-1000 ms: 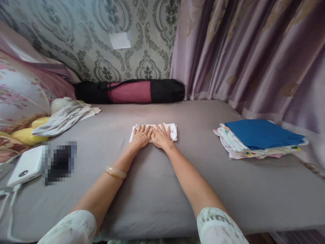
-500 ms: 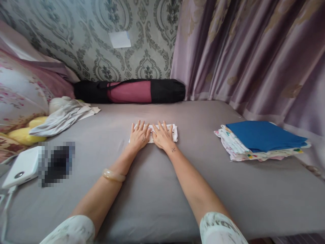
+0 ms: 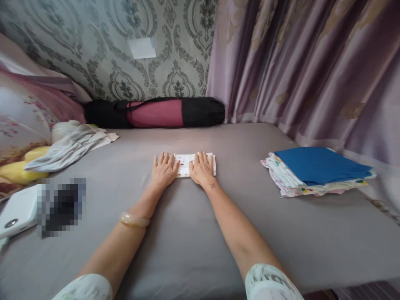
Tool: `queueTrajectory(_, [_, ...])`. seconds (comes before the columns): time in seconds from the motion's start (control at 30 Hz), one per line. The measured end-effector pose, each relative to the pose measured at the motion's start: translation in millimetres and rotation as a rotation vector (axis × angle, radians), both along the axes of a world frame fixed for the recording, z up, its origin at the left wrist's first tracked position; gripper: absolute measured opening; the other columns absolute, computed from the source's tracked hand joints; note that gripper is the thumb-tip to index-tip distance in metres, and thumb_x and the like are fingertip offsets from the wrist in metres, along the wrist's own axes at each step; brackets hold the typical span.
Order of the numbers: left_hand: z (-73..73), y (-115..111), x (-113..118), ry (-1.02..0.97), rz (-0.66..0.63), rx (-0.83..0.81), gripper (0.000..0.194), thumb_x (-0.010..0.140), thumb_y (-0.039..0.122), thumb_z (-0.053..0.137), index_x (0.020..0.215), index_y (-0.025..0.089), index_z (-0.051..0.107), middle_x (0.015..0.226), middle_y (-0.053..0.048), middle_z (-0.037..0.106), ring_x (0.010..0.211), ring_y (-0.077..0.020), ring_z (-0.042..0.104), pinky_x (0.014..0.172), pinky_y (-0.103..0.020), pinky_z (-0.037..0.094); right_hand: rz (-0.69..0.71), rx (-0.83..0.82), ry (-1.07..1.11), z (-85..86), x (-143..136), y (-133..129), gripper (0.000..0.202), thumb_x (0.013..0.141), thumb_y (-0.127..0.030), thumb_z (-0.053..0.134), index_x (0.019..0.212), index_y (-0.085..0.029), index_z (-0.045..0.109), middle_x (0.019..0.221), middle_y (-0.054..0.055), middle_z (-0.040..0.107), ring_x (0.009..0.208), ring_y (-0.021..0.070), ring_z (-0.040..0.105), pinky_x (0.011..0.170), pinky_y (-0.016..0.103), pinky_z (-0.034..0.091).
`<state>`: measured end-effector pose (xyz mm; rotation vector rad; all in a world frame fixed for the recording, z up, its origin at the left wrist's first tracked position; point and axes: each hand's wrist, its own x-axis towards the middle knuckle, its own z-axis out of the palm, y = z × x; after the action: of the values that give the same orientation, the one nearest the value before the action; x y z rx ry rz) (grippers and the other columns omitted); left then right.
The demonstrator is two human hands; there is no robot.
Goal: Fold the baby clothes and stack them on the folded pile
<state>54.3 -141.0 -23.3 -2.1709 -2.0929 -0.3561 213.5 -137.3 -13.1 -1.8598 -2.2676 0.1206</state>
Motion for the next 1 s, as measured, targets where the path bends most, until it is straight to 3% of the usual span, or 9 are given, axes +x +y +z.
queueTrajectory(0.07, [-2.8, 2, -3, -0.01, 0.016, -0.048, 0.063, 0.098, 0.047, 0.024, 0.143, 0.007, 0.042, 0.149, -0.02, 0.039, 0.143, -0.0315, 0.027, 0.118, -0.049, 0.013, -0.025, -0.041, -0.005, -2.1, 1, 1, 0.064, 0.099, -0.039, 0.021, 0.149, -0.001, 0.027, 0.156, 0.017, 0.025, 0.145, 0.0279, 0.018, 0.117, 0.046, 0.01])
queueTrajectory(0.2, [-2.7, 3, -5, -0.03, 0.037, -0.118, 0.066, 0.097, 0.048, 0.024, 0.144, 0.004, 0.039, 0.151, -0.02, 0.036, 0.143, -0.0322, 0.026, 0.117, -0.049, 0.016, -0.028, -0.084, -0.005, -2.9, 2, 4, 0.064, 0.098, -0.04, 0.02, 0.15, -0.001, 0.026, 0.157, 0.016, 0.024, 0.145, 0.0276, 0.017, 0.117, 0.045, 0.011])
queueTrajectory(0.4, [2.1, 1, -14, -0.037, 0.071, -0.055, 0.065, 0.096, 0.047, 0.023, 0.146, 0.008, 0.037, 0.155, -0.015, 0.03, 0.146, -0.0307, 0.017, 0.119, -0.048, 0.011, -0.117, -0.006, -0.045, 1.0, 18, 8, 0.063, 0.098, -0.038, 0.021, 0.148, 0.0, 0.029, 0.157, 0.018, 0.021, 0.146, 0.0275, 0.015, 0.118, 0.042, 0.009])
queueTrajectory(0.57, [0.6, 2, -24, -0.12, 0.096, -0.169, 0.065, 0.095, 0.047, 0.023, 0.147, 0.01, 0.036, 0.155, -0.015, 0.031, 0.145, -0.0316, 0.021, 0.118, -0.052, 0.012, -0.164, -0.097, -0.041, -5.4, 32, 14, 0.066, 0.098, -0.039, 0.021, 0.148, 0.003, 0.028, 0.157, 0.02, 0.02, 0.145, 0.0294, 0.017, 0.116, 0.041, 0.017])
queueTrajectory(0.8, [0.7, 4, -29, -0.245, 0.117, -0.231, 0.062, 0.095, 0.047, 0.022, 0.149, 0.018, 0.033, 0.157, -0.01, 0.026, 0.146, -0.0306, 0.02, 0.116, -0.058, 0.012, -0.173, -0.14, -0.044, -7.4, 32, 18, 0.067, 0.098, -0.042, 0.019, 0.149, 0.0, 0.025, 0.158, 0.018, 0.017, 0.146, 0.0288, 0.015, 0.116, 0.041, 0.018])
queueTrajectory(0.9, [3.7, 4, -29, -0.279, 0.116, -0.199, 0.06, 0.096, 0.045, 0.022, 0.147, 0.018, 0.035, 0.156, -0.01, 0.028, 0.146, -0.0306, 0.018, 0.115, -0.059, 0.013, -0.176, -0.142, -0.063, -0.6, 30, 16, 0.065, 0.098, -0.042, 0.019, 0.149, -0.002, 0.027, 0.158, 0.018, 0.019, 0.146, 0.0283, 0.016, 0.117, 0.044, 0.013])
queueTrajectory(1.0, [7.5, 3, -27, -0.271, 0.087, -0.089, 0.057, 0.097, 0.041, 0.021, 0.147, 0.018, 0.037, 0.157, -0.009, 0.028, 0.147, -0.0279, 0.015, 0.116, -0.058, 0.012, -0.091, -0.042, -0.084, 5.2, 28, 13, 0.064, 0.098, -0.042, 0.018, 0.149, -0.003, 0.028, 0.158, 0.016, 0.018, 0.147, 0.0263, 0.011, 0.118, 0.046, 0.004])
